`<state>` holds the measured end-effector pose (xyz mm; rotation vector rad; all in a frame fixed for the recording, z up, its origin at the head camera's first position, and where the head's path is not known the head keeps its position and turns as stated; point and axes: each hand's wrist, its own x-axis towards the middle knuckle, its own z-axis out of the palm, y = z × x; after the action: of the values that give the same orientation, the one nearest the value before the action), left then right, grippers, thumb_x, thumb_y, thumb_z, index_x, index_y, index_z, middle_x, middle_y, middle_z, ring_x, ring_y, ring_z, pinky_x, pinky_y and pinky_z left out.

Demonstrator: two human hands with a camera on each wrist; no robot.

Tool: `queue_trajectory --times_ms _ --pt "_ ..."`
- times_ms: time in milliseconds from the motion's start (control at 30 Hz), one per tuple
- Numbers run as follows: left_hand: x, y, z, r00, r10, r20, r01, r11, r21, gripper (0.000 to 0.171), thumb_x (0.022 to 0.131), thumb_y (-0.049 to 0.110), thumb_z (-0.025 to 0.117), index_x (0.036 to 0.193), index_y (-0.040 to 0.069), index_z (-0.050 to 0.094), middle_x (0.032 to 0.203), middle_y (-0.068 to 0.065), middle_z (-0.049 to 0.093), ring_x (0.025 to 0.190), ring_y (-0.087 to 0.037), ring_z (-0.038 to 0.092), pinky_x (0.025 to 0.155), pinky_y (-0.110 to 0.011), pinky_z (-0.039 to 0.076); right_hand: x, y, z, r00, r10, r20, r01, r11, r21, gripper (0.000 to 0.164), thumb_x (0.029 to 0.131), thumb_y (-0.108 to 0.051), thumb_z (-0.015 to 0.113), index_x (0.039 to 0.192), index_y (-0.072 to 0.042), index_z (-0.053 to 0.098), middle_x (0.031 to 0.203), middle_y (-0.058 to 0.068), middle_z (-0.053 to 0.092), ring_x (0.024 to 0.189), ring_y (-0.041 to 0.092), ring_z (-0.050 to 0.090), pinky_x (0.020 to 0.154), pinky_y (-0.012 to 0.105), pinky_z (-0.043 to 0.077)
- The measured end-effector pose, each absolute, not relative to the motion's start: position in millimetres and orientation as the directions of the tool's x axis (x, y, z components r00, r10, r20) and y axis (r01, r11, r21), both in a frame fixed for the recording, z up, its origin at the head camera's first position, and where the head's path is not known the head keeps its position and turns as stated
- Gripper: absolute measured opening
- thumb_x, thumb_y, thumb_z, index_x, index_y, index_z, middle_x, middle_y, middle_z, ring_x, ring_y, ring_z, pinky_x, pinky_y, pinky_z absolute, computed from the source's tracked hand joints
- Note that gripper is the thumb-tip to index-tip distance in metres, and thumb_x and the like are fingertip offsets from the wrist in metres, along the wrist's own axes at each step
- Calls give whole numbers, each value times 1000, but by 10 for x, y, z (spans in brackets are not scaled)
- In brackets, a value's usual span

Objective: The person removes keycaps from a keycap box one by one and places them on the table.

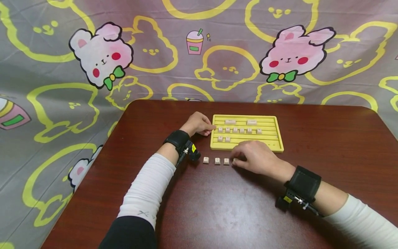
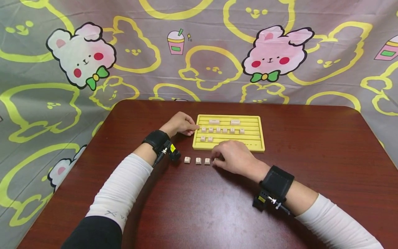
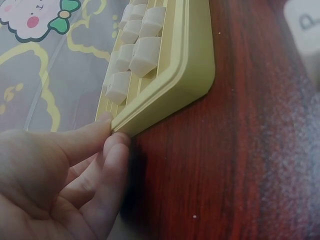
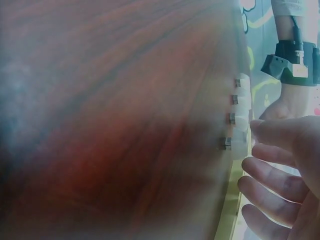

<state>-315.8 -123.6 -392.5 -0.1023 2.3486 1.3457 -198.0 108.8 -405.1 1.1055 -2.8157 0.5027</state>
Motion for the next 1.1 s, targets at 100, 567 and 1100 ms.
queue_trajectory --times_ms 100,567,1100 --pt "-3168 -1236 -3925 -905 142 -400 -275 522 807 16 87 11 76 91 -3 70 61 -3 63 50 -9 61 60 -26 61 -2007 1089 -4013 -740 -649 178 -670 689 -276 9 87 -29 77 96 -27 77 91 -13 73 85 7 68 69 30 56" --pt "-3167 -1225 -3945 -911 119 -394 -280 525 804 14 87 10 76 85 -1 68 58 -2 61 48 -7 58 53 -21 58 -2212 1116 -3893 -768 -615 178 -638 716 -284 22 86 -28 78 103 -14 76 94 -1 75 84 15 70 68 34 58" --pt "-3161 -1223 -3943 -913 127 -389 -271 523 808 15 87 11 77 86 -2 68 58 -2 61 48 -7 59 55 -22 60 -2463 1040 -3916 -758 -619 203 -652 716 -251 28 87 -25 78 111 -12 75 109 4 75 90 20 71 73 38 60"
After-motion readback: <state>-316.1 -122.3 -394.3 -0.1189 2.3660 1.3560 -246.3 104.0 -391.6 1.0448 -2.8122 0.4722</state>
